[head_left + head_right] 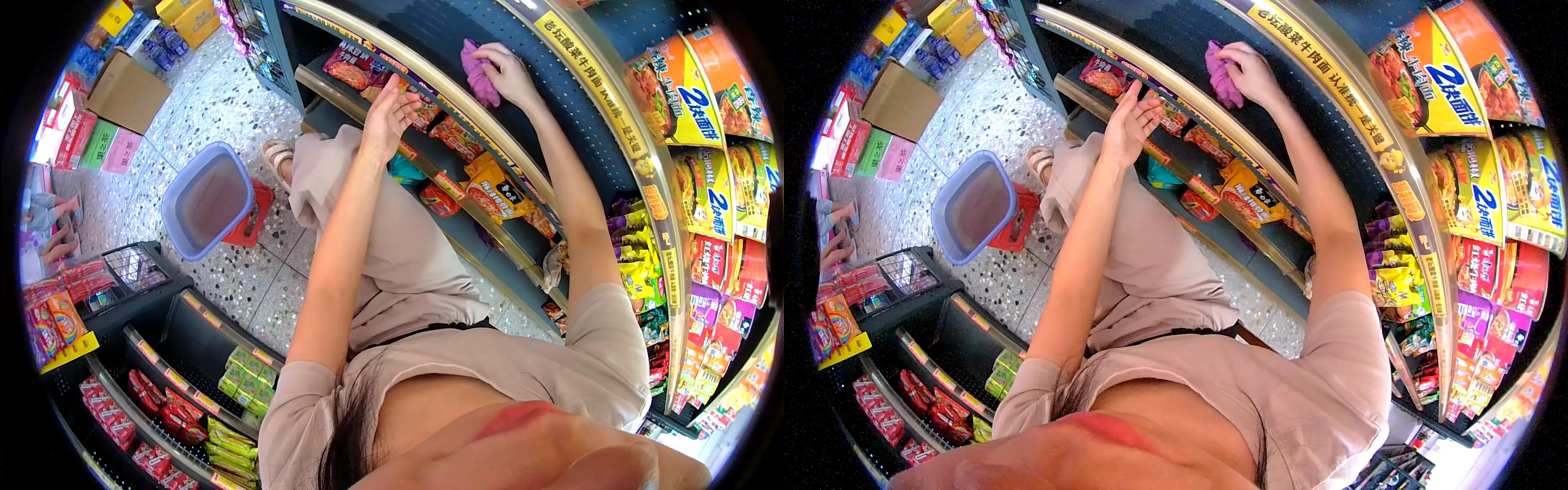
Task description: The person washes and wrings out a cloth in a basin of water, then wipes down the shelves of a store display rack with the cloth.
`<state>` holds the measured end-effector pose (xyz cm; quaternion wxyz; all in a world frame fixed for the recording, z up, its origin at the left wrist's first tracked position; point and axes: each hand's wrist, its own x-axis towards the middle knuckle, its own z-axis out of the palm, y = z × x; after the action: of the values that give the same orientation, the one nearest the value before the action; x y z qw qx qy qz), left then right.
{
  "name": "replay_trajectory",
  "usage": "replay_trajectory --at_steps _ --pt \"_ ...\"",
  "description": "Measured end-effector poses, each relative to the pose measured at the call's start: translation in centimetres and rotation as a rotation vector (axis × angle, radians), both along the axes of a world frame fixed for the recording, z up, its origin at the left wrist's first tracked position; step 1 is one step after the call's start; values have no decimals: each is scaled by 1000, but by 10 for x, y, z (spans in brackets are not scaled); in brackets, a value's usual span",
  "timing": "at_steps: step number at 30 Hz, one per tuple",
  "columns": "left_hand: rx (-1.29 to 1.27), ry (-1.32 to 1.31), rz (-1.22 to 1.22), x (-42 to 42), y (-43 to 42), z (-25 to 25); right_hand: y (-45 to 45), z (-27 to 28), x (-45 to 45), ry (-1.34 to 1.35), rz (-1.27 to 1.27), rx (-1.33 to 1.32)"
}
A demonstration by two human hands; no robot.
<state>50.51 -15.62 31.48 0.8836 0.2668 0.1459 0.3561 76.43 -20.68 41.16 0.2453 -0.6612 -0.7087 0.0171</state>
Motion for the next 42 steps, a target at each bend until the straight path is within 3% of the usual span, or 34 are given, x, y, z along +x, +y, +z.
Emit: replay_trajectory --at_steps 6,12,21,25,29,31,32,33,35,42 --pt "-4 -5 -4 0 0 1 -13 5 -4 -99 149 -196" --pt "-5 -7 -2 1 1 1 -8 14 -9 -108 89 -241" --pt "-33 -20 8 1 2 0 43 16 -35 -73 -42 237" --pt "-43 -22 10 1 3 0 74 -5 -34 -32 147 184" --pt "-42 -34 10 0 6 0 77 0 -26 -42 120 190" --pt "-44 -36 9 0 6 0 77 6 -11 157 146 137" --pt "-45 -32 12 -1 5 1 72 9 -9 537 53 -51" --pt "-46 -27 12 -1 5 2 68 13 3 685 24 -74" --pt "-47 -22 12 -1 5 2 63 5 42 767 -50 61" --pt "-69 -22 10 0 4 3 15 27 92 264 -336 192"
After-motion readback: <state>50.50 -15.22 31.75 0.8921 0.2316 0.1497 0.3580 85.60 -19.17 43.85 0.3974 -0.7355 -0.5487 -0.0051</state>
